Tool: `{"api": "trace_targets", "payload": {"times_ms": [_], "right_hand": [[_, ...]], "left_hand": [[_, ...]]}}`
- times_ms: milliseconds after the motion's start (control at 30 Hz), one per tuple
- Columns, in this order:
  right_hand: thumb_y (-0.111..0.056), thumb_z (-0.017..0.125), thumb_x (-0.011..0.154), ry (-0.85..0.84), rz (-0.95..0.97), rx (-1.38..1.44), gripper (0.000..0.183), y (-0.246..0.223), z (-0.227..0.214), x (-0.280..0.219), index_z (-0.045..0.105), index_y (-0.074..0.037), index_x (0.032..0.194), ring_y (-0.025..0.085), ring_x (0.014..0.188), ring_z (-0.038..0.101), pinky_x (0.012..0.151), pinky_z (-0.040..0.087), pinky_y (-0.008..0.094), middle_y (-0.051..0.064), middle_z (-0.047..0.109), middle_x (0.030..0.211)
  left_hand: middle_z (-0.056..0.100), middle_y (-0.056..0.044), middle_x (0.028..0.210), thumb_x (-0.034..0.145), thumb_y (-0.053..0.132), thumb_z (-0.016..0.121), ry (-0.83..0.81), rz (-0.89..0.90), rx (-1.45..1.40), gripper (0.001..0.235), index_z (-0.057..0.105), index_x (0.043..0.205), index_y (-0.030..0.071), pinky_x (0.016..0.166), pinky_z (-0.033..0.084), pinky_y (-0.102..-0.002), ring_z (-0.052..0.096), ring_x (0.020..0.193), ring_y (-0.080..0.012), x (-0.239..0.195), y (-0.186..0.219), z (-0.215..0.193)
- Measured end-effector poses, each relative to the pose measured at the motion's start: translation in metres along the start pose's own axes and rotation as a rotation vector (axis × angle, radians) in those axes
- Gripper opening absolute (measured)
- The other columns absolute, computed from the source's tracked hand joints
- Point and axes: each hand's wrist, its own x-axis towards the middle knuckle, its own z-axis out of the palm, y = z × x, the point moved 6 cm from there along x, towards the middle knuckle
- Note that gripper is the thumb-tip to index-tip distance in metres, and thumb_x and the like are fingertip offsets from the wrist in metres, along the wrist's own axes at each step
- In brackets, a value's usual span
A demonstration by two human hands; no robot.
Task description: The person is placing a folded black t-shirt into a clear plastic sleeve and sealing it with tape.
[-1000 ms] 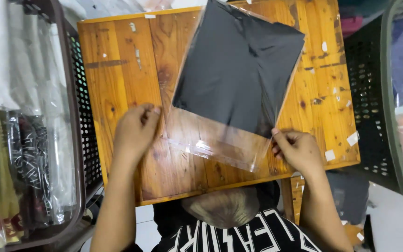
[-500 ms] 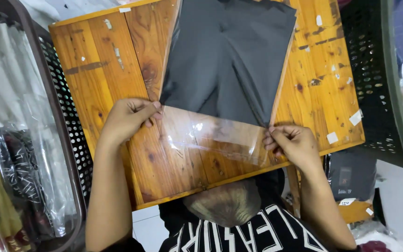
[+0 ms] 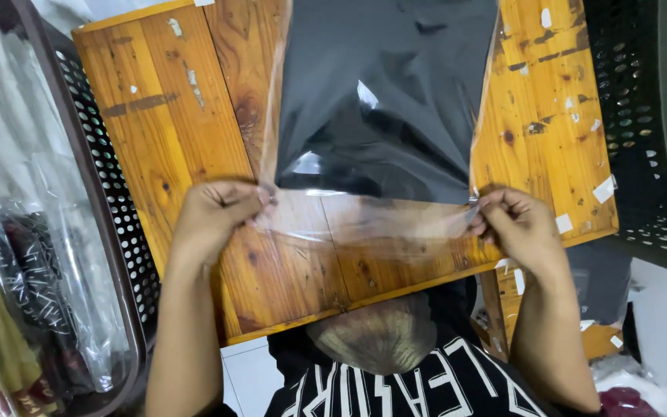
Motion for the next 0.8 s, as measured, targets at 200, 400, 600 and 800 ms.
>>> {"api": "trace_targets", "payload": {"times_ms": [200, 400, 600, 800], "right_hand": [[-0.015, 0.042, 0.094, -0.106, 0.053, 0.025, 0.024, 0.004, -0.014, 0.006, 0.058, 0.001, 0.084, 0.015, 0.057, 0.058, 0.043, 0.042, 0.021, 0.013, 0.063, 0.074], [-0.012, 0.053, 0.087, -0.12, 0.088, -0.02, 0.019, 0.004, -0.006, 0.001, 0.063, 0.002, 0.078, 0.012, 0.041, 0.053, 0.039, 0.043, 0.02, 0.011, 0.061, 0.06], [-0.021, 0.047, 0.089, -0.158, 0.099, 0.011, 0.031, 0.005, 0.001, 0.001, 0.062, 0.004, 0.077, 0.016, 0.04, 0.052, 0.039, 0.038, 0.021, 0.014, 0.06, 0.059], [-0.008, 0.056, 0.083, -0.163, 0.058, -0.01, 0.013, 0.001, 0.004, 0.001, 0.064, 0.0, 0.078, 0.011, 0.043, 0.052, 0.04, 0.042, 0.019, 0.01, 0.065, 0.067]], "left_hand": [[0.065, -0.007, 0.063, 0.075, 0.009, 0.065, -0.011, -0.151, 0.094, 0.012, 0.069, 0.085, 0.003, 0.032, 0.035, -0.018, 0.05, 0.043, -0.0078, -0.019, -0.023, 0.007], [0.069, -0.013, 0.07, 0.078, 0.011, 0.06, -0.126, -0.194, 0.047, 0.012, 0.066, 0.079, 0.0, 0.03, 0.027, -0.017, 0.054, 0.043, -0.011, -0.017, -0.026, 0.008], [0.066, -0.015, 0.063, 0.077, 0.008, 0.06, -0.167, -0.19, 0.006, 0.013, 0.065, 0.08, -0.004, 0.031, 0.033, -0.016, 0.049, 0.04, -0.0094, -0.014, -0.029, 0.008], [0.067, -0.017, 0.066, 0.077, 0.005, 0.06, -0.169, -0.195, -0.022, 0.01, 0.064, 0.077, -0.004, 0.029, 0.03, -0.016, 0.05, 0.037, -0.01, -0.013, -0.03, 0.008]]}}
